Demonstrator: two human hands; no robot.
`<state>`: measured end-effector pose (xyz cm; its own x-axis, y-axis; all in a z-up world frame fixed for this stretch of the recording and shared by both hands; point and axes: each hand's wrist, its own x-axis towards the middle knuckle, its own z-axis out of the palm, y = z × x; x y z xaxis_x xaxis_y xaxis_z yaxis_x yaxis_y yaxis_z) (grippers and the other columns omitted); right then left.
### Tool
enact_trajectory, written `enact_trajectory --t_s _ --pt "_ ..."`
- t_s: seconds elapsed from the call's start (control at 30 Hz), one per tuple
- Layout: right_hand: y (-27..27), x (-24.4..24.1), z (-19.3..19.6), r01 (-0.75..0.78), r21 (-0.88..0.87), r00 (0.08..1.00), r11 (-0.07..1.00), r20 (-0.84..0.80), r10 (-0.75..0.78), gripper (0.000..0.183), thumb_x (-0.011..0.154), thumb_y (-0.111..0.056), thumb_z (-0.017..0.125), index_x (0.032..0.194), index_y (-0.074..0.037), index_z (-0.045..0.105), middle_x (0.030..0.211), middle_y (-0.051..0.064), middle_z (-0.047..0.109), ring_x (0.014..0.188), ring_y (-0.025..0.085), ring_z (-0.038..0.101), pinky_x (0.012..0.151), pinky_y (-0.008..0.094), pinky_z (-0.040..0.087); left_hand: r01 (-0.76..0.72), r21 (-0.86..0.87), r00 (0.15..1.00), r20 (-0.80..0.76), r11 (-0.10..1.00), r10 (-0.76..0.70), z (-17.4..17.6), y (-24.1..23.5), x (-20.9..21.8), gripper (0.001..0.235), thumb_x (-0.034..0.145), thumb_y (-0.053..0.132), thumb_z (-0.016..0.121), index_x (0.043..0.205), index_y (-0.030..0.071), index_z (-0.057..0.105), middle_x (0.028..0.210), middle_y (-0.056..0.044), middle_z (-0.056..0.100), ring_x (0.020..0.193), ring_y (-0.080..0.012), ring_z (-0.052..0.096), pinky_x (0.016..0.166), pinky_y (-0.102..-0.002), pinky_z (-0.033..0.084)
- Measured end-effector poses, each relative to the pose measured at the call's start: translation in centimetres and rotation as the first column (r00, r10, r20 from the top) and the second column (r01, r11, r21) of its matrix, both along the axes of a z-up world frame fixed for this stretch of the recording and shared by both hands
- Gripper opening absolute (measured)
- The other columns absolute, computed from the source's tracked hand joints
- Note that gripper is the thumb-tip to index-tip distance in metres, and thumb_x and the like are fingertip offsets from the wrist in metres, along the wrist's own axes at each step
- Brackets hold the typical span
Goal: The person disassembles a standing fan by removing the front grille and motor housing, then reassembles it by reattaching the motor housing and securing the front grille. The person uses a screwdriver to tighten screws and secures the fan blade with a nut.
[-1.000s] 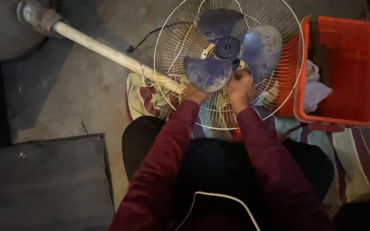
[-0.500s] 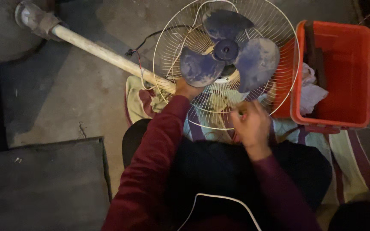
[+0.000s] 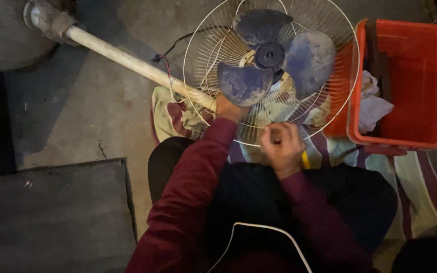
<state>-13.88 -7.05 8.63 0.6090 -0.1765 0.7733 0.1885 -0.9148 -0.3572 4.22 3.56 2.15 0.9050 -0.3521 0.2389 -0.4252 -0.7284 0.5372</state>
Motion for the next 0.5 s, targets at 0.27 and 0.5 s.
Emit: enact_trajectory --t_s 0.27,0.5 --pt "4.3 0.8 1.1 0.049 0.059 0.989 0.997 -0.141 -0.040 0.015 0.086 -0.013 0.083 0.094 -0.010 0.071 0.096 0.007 0.067 0.073 0.028 0.067 0.065 0.040 0.054 0.003 -0.046 0.995 0.102 0.999 0.001 -1.3 0.6 1.3 0.045 0.079 0.042 0.078 0.115 0.017 0.074 0.113 -0.009 0.076 0.104 -0.0306 0.071 0.086 -0.044 0.056" --pt "6.3 0.7 1.5 -0.044 0.189 0.984 0.981 -0.163 0.076 0.014 0.089 -0.014 0.080 0.097 -0.009 0.069 0.099 0.009 0.066 0.079 0.029 0.069 0.069 0.041 0.055 -0.046 -0.188 0.995 -0.096 0.981 0.028 -1.4 1.1 1.7 0.044 0.079 0.044 0.080 0.114 0.018 0.074 0.112 -0.004 0.078 0.105 -0.0223 0.074 0.094 -0.036 0.058"
